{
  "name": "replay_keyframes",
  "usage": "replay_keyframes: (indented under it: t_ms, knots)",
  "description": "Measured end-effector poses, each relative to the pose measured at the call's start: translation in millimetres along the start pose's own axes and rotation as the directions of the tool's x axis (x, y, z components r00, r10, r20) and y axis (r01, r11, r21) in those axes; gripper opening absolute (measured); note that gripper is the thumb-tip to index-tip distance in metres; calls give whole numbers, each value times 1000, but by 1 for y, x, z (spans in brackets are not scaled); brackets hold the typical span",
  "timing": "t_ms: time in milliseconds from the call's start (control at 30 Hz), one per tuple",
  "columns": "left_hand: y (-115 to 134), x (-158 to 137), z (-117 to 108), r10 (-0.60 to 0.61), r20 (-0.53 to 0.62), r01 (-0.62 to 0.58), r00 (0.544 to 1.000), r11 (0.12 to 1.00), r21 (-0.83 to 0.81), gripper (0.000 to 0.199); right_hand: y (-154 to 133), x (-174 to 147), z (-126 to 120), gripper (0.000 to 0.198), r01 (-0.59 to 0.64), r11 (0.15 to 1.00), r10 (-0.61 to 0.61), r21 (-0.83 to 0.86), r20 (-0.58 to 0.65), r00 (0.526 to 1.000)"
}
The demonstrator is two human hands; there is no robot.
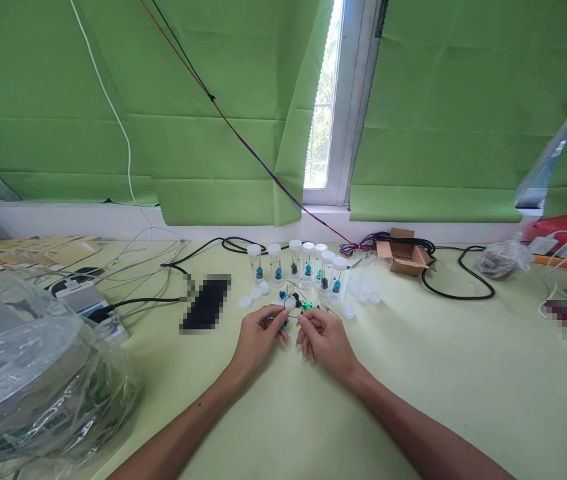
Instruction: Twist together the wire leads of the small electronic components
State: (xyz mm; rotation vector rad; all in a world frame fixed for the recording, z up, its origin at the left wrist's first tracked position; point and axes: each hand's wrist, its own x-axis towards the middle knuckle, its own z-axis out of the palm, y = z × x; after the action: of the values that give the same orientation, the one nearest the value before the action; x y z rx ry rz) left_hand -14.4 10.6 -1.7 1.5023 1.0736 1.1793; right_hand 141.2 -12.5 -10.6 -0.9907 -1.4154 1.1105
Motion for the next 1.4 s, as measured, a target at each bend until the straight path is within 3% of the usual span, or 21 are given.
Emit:
replay_keyframes:
  t_ms: [233,500,667,867,1100,1233,1400]
  knots:
    - [-4,0,-1,7,4,-8,1000,999,44,27,2,4,2,35,-183,945,176,273,52,983]
    - [-4,0,-2,30,1,-30,1000,996,86,24,1,5,2,36,-220,929,210,296,65,975]
    - [0,0,-1,24,12,-25,1000,999,41,24,2,4,1,34,-114,970,109,213,35,993]
    - [4,0,-1,11,12,-11,1000,999,33,26,-3,0,-3,22,95,994,-97,-57,-29,995]
    - [4,0,-2,4,14,-4,1000,1000,10,29,1,1,-10,14,298,882,-306,-366,38,951]
    - [2,1,-2,-6,7,6,1000,1000,1,30,1,2,-14,17,403,809,-382,-428,140,914]
    - [-1,1,-2,24,11,-25,1000,999,29,27,1,1,-15,18,441,764,-401,-471,189,896]
